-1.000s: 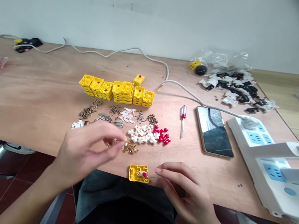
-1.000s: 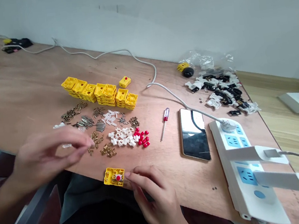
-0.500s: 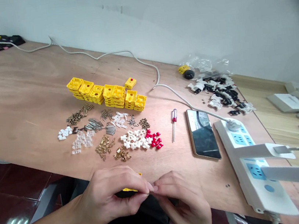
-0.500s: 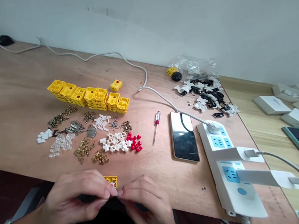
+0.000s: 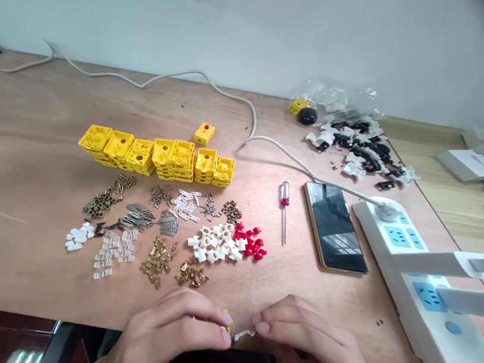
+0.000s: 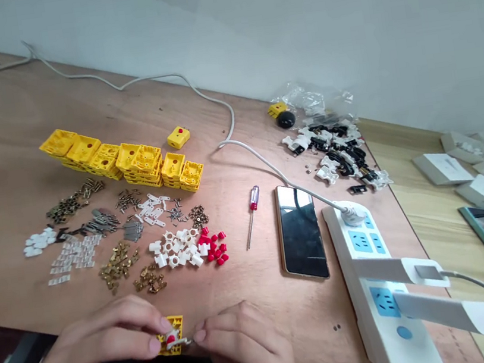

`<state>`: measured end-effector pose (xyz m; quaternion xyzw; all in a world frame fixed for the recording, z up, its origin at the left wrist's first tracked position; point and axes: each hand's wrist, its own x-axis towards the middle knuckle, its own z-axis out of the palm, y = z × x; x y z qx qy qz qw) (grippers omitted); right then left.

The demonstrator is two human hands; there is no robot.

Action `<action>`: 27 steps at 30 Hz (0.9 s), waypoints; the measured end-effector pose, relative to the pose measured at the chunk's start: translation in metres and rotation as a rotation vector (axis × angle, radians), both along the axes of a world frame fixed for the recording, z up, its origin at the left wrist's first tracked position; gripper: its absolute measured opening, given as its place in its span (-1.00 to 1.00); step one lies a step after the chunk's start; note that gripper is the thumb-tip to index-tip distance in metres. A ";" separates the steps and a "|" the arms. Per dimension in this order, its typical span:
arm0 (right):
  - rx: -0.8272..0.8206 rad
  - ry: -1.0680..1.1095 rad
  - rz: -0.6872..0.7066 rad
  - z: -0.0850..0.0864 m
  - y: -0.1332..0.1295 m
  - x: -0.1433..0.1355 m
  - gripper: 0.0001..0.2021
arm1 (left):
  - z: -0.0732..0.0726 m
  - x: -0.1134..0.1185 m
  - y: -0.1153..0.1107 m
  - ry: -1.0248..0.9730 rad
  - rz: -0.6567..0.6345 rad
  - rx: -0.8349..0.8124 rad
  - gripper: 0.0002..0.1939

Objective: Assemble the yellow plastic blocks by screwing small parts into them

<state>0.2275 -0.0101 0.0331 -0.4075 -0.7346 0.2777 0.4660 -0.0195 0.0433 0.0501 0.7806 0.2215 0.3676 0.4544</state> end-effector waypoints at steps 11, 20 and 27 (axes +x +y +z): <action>-0.115 -0.133 -0.060 0.004 0.006 0.012 -0.68 | -0.005 0.016 -0.001 0.245 0.010 0.257 -0.64; -0.117 -0.217 -0.096 0.006 0.003 0.015 -0.70 | -0.020 0.013 -0.008 0.170 0.127 0.322 -0.82; -0.124 -0.279 -0.040 -0.004 0.003 0.014 -0.71 | -0.020 0.019 -0.011 0.228 0.181 0.386 -0.83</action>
